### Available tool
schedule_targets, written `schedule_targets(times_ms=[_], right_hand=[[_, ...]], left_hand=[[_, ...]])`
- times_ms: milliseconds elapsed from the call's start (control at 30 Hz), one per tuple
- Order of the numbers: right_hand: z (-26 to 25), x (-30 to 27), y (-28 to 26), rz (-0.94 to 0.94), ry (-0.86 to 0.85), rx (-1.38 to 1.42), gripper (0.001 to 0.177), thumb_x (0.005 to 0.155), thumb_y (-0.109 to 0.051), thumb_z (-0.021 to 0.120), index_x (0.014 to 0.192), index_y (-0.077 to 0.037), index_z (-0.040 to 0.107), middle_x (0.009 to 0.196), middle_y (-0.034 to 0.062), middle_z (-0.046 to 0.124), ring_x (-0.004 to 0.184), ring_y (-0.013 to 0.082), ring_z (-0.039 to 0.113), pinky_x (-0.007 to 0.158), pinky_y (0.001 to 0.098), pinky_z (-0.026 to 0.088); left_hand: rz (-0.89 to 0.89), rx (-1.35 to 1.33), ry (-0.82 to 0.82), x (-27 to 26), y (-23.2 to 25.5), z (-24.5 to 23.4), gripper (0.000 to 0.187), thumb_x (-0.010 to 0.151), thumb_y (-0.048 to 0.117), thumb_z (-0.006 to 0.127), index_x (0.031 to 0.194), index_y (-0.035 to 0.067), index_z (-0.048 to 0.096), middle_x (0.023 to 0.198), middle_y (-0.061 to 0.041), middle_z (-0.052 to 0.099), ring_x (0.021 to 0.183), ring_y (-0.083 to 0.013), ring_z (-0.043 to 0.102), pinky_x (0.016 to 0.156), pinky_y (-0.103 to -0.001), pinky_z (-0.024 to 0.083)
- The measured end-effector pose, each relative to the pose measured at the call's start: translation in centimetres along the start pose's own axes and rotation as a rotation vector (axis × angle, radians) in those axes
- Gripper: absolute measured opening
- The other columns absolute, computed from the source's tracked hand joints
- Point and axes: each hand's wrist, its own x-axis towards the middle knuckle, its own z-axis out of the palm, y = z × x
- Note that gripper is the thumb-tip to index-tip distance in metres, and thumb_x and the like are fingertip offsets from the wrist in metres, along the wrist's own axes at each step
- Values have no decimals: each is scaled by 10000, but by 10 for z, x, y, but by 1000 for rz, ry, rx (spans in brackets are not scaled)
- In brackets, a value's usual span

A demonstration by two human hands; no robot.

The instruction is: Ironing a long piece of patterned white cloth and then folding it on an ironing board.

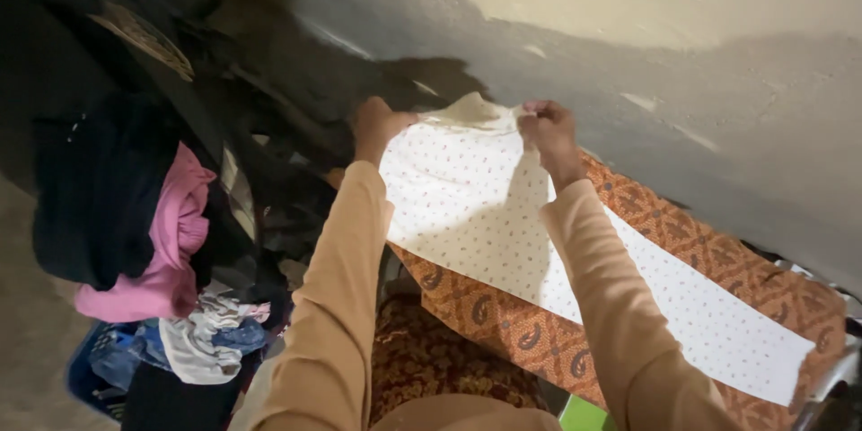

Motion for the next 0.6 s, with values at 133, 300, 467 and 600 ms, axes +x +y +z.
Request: schedule_targets(times_ms=[133,300,467,600], right_hand=[[7,-22,-47,268,38,328,333,903,-92,682,1208,37,649,1009,190,729,732,256,648,633,404,527],[-13,5,-5,378,17,470,337,949,-84,659,1225,109,654,1060,210,740,884,288,715,752,408,618],[-15,3,-11,275,15,434,342,927,-6,637,1249,113,640,1058,192,751,924,266,730,808,396,623],[-15,6,-10,424,-30,560,305,981,-138,569,1157,102,635,943,196,745,777,268,755,731,400,666]], left_hand=[[126,-102,49,25,-7,12,519,622,464,847,833,-6,790,914,-287,759,921,-377,779,850,-420,607],[179,83,-13,-4,25,-16,748,616,646,926,766,-65,754,887,-316,709,925,-363,749,840,-378,587],[101,169,-162,-38,66,-25,759,739,815,635,873,102,858,1157,-225,696,1170,-376,605,1045,-450,424],[94,480,-194,-32,78,-4,946,779,931,512,1176,104,744,1374,-211,638,1370,-439,483,1113,-545,286]])
